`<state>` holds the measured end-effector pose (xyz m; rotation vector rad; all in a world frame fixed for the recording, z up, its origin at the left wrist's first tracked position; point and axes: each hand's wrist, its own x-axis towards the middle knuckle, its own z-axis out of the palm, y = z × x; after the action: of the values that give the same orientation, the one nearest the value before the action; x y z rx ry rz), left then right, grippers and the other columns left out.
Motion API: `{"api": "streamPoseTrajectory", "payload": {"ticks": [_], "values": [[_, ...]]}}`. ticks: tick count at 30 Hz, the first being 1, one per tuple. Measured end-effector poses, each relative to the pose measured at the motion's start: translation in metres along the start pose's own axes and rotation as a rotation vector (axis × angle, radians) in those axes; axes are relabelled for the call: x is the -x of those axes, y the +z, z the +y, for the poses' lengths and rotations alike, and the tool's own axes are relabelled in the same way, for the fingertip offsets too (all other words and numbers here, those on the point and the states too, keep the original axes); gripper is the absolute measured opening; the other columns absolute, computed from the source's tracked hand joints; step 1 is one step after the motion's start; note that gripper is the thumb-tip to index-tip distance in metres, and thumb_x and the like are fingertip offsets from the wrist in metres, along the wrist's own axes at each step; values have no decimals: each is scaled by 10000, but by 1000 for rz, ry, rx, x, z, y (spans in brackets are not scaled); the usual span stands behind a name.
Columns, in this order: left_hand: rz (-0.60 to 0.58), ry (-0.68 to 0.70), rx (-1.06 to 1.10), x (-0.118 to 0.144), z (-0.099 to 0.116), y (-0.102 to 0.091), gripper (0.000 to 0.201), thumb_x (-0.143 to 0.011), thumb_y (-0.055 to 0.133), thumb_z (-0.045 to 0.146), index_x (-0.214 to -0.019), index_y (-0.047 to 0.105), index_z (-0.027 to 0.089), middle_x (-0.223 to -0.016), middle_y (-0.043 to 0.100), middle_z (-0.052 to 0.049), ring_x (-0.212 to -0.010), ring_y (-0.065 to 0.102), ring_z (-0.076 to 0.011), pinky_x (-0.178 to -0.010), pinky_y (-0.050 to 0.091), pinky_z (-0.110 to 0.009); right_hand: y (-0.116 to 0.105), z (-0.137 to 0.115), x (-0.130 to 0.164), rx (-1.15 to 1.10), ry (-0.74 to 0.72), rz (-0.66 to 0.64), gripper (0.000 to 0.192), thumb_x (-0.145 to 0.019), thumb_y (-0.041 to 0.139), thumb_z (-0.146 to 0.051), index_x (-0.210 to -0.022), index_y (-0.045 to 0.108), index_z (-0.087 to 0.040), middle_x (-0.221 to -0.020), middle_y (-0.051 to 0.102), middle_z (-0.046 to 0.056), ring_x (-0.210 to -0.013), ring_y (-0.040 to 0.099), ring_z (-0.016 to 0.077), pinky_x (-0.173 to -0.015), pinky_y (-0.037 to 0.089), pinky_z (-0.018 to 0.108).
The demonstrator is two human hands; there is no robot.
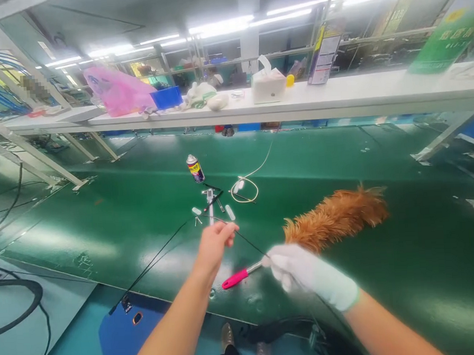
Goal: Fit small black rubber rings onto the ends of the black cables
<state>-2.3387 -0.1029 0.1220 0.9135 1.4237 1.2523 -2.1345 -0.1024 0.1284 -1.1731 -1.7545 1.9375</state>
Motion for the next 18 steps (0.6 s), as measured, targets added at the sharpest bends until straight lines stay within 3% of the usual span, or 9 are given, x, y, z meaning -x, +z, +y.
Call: {"api": "streamPoseTrajectory", "payload": {"ticks": [2,4,7,9,11,15,18], "values": [[-25,-3,12,5,-4,13,200,-691,675,329,-678,697,131,-569,556,0,-496,453,-89,-510,351,-220,4,-9,-7,-19,-1,22,279,-872,405,-364,-899,576,-145,-609,471,-38,-394,417,56,-315,268,152],[-10,7,33,3,-3,15,197,-687,677,327,-678,696,132,-565,553,5,-495,452,-84,-507,351,-215,4,-13,-8,-18,-2,10,266,-870,412,-357,-873,571,-145,-576,411,-58,-377,359,44,-314,267,144],[80,37,79,-13,6,-11,202,-669,690,334,-698,687,134,-577,542,19,-503,440,-69,-502,338,-200,-10,5,12,13,-1,-63,297,-881,432,-389,-833,583,-139,-543,372,-69,-390,331,36,-355,303,141],[125,52,106,-23,12,-31,218,-664,695,348,-710,679,135,-582,534,24,-509,435,-64,-502,335,-192,-22,26,29,46,61,-72,318,-877,448,-422,-860,586,-136,-560,422,-53,-408,403,49,-339,282,140],[129,51,115,-24,13,-39,223,-659,702,348,-706,680,131,-570,527,24,-503,434,-65,-497,335,-192,-28,40,36,19,107,-56,348,-874,445,-444,-900,589,-129,-608,483,-26,-441,467,67,-318,269,139],[46,9,103,-9,1,-10,212,-666,702,329,-681,695,118,-557,545,-1,-480,453,-81,-492,352,-212,-11,28,11,-66,40,-32,437,-854,441,-525,-994,570,-132,-651,494,-22,-416,434,56,-290,267,139],[18,-1,114,-9,-8,1,212,-697,673,333,-669,690,124,-559,543,-4,-475,455,-82,-492,351,-216,10,13,-12,-126,11,-74,481,-795,502,-578,-940,572,-124,-544,418,-62,-352,298,36,-277,235,148]]}}
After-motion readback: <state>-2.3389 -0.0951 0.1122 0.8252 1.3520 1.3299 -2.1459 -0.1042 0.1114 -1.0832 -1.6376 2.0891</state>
